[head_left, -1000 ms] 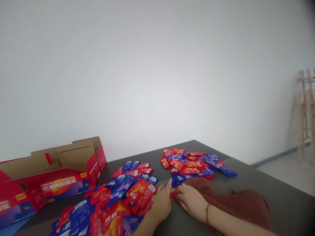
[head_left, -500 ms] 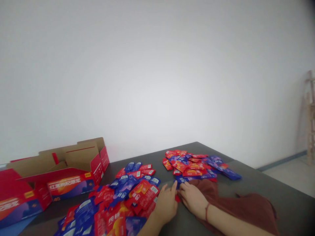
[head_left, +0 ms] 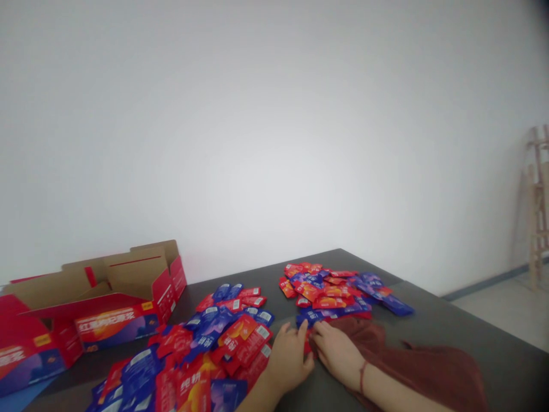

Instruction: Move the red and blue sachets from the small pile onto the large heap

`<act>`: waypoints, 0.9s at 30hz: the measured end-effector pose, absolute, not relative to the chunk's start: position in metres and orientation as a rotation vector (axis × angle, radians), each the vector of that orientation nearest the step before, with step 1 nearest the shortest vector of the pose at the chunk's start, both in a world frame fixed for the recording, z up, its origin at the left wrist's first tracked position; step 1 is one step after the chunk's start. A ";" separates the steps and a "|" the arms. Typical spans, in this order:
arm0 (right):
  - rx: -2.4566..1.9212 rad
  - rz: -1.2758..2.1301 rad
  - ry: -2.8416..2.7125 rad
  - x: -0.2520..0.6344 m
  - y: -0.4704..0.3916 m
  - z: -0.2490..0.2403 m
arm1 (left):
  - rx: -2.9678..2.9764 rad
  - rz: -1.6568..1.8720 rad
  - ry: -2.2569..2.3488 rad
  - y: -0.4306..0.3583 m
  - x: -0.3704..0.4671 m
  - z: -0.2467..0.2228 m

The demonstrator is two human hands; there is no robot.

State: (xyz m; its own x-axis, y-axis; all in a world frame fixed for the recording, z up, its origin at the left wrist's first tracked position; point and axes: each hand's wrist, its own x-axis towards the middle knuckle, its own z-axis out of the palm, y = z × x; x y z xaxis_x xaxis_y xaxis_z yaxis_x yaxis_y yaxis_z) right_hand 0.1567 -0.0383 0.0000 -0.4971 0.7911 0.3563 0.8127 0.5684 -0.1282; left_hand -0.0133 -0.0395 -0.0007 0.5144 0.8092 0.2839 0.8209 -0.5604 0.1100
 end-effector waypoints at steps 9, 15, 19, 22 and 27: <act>-1.625 -0.079 -2.277 0.202 -0.022 0.013 | -2.649 -0.379 -1.473 -0.041 -0.012 0.006; -1.419 0.087 -2.365 0.207 -0.025 0.007 | -2.520 -0.158 -1.570 -0.031 0.033 0.020; -1.427 0.098 -2.325 0.209 -0.021 0.005 | -2.552 -0.014 -1.571 -0.032 0.048 0.017; -1.572 0.023 -2.234 0.217 -0.016 0.005 | -2.568 0.022 -1.544 -0.038 0.035 0.018; -1.675 0.025 -2.226 0.226 -0.009 0.005 | -2.448 -0.058 -1.715 -0.043 -0.020 0.049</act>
State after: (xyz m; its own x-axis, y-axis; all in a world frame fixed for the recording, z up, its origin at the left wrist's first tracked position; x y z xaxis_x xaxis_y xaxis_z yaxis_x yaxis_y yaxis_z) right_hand 0.2258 -0.0091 0.0052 -0.2368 0.9340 0.2676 0.9277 0.2992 -0.2235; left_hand -0.0201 -0.0432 0.0485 0.3448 0.9312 0.1180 0.9370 -0.3341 -0.1016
